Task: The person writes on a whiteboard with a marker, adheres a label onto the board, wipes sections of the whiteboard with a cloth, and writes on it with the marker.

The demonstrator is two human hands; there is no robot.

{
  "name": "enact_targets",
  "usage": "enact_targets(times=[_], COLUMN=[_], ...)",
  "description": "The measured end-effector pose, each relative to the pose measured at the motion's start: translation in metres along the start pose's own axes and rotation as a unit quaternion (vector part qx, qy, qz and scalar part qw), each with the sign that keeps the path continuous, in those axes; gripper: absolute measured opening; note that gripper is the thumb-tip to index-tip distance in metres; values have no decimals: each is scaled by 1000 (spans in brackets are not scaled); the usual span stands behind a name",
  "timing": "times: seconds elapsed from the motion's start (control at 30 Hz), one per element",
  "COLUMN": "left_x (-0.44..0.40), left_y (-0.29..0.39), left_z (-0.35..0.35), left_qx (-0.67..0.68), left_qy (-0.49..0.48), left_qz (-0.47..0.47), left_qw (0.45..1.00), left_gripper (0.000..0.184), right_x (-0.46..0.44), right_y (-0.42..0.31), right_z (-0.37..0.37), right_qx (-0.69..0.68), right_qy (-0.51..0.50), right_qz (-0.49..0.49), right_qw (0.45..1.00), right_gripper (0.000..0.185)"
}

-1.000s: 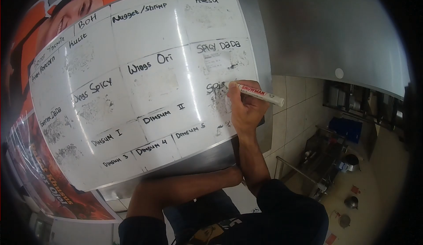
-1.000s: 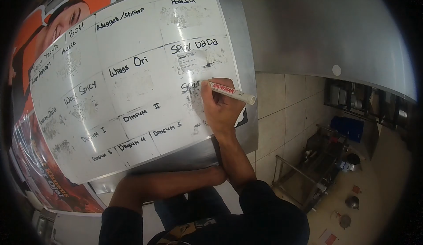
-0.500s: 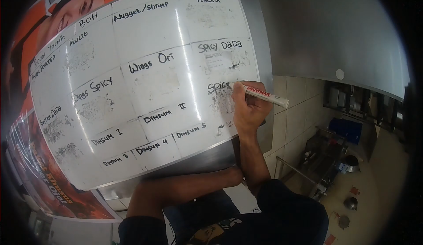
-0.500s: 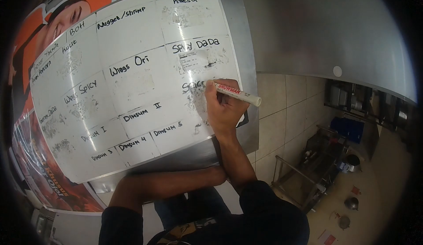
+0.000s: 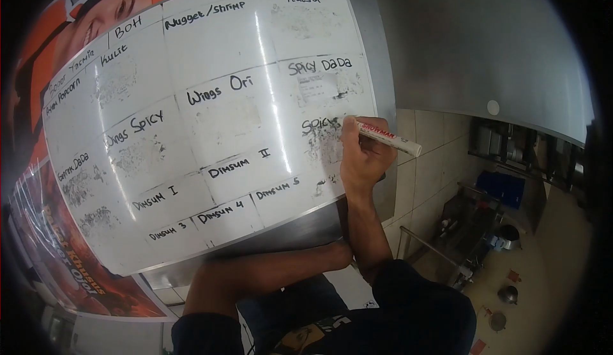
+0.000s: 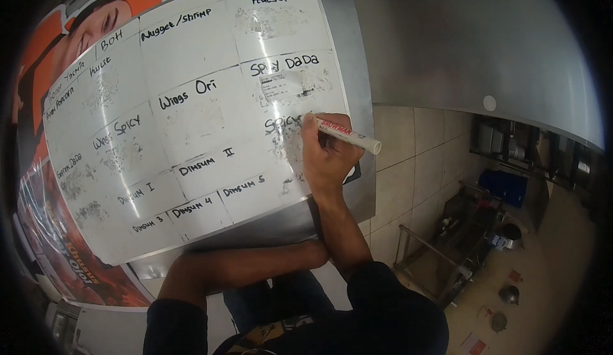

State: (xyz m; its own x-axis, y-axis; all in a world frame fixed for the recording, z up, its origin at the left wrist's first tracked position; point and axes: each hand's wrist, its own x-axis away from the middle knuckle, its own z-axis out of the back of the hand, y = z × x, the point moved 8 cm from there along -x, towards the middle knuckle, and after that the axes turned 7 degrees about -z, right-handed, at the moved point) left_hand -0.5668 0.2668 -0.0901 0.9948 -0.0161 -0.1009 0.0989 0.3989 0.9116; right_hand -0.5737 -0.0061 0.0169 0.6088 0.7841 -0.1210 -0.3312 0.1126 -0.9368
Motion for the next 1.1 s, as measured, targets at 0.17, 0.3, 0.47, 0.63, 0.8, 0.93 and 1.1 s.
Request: enact_targets(times=[0.17,0.3,0.47,0.63,0.8,0.93,1.1], left_x=[3,2,2,4,4,6,3], left_y=[5,4,-1,-2,4,21,8], left_z=[4,6,3,10,-2,30,24], left_qx=[-26,-26,-7,-40,-177,-293,-119], left_qy=[34,14,51,99,8,-84,-85], left_qz=[-26,-13,-17,20,-46,-58,39], left_qw=[999,999,999,994,983,951,988], left_gripper=[15,14,15,19,21,21,24], right_x=[0,1,3,-10,-30,-26,-24], right_y=[0,-4,2,-9,1,12,16], right_z=[-2,-1,3,24,12,10,12], right_qx=[-1,57,32,-80,-64,4,11], right_qy=[-15,-34,-26,14,-136,-178,-177], right_qz=[5,46,13,-31,4,6,13], right_qw=[1000,997,999,996,989,984,984], right_gripper=[11,10,8,4,11,10,10])
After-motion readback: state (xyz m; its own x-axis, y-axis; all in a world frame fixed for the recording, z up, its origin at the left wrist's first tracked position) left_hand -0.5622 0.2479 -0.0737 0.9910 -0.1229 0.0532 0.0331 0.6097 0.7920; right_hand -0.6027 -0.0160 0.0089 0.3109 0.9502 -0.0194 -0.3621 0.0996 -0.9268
